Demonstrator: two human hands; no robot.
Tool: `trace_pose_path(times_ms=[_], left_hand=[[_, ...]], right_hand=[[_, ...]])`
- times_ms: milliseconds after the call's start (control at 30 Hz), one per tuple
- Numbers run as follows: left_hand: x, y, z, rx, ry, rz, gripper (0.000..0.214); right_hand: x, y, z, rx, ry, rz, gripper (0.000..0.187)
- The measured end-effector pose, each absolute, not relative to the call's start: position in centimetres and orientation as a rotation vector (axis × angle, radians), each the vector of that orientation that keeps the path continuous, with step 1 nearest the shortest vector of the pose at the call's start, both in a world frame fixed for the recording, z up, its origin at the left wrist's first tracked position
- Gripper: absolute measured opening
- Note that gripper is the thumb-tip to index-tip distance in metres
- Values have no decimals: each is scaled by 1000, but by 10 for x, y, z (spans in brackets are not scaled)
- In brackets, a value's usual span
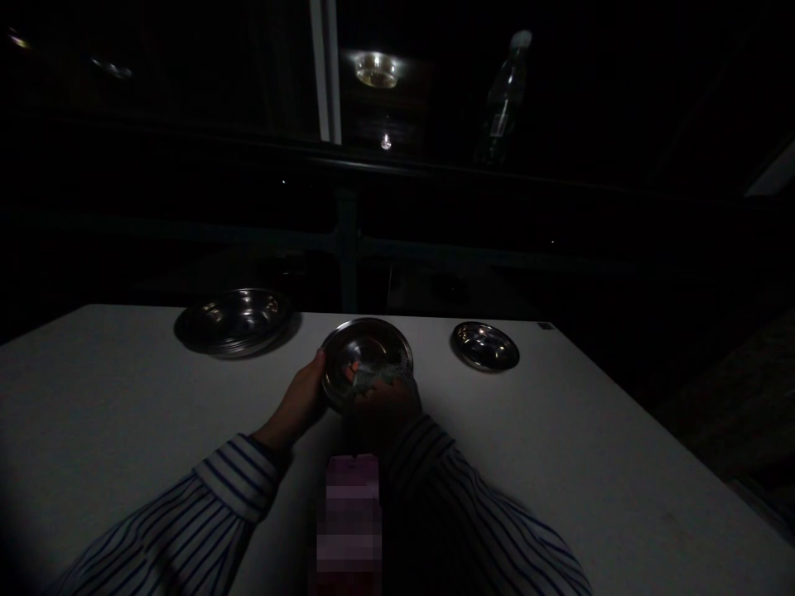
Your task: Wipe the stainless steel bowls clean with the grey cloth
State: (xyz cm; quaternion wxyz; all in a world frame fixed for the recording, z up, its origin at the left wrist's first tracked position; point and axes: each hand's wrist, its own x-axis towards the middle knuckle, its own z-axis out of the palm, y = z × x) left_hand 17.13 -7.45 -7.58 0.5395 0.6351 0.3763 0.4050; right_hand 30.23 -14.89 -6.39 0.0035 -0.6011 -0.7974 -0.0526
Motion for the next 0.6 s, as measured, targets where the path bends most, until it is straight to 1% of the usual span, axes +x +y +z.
trace_pose_path(times_ms=[200, 267, 367, 433, 500, 600], left_hand=[[170, -74, -78, 1533, 948, 991, 60], [170, -75, -77, 1524, 935, 998, 60], [171, -75, -76, 1497, 920, 990, 62], [172, -75, -76, 1484, 921, 969, 63], [172, -75, -77, 1482, 921, 960, 64], [171, -74, -78, 1502, 923, 997, 63]], right_hand=[[288, -140, -61, -1785, -2480, -95, 40], [289, -142, -58, -1819, -2490, -76, 40], [297, -149, -53, -1913, -2530, -91, 29], [299, -152, -52, -1947, -2534, -120, 27], [297, -150, -55, -1923, -2508, -125, 28], [288, -142, -64, -1816, -2441, -111, 38]])
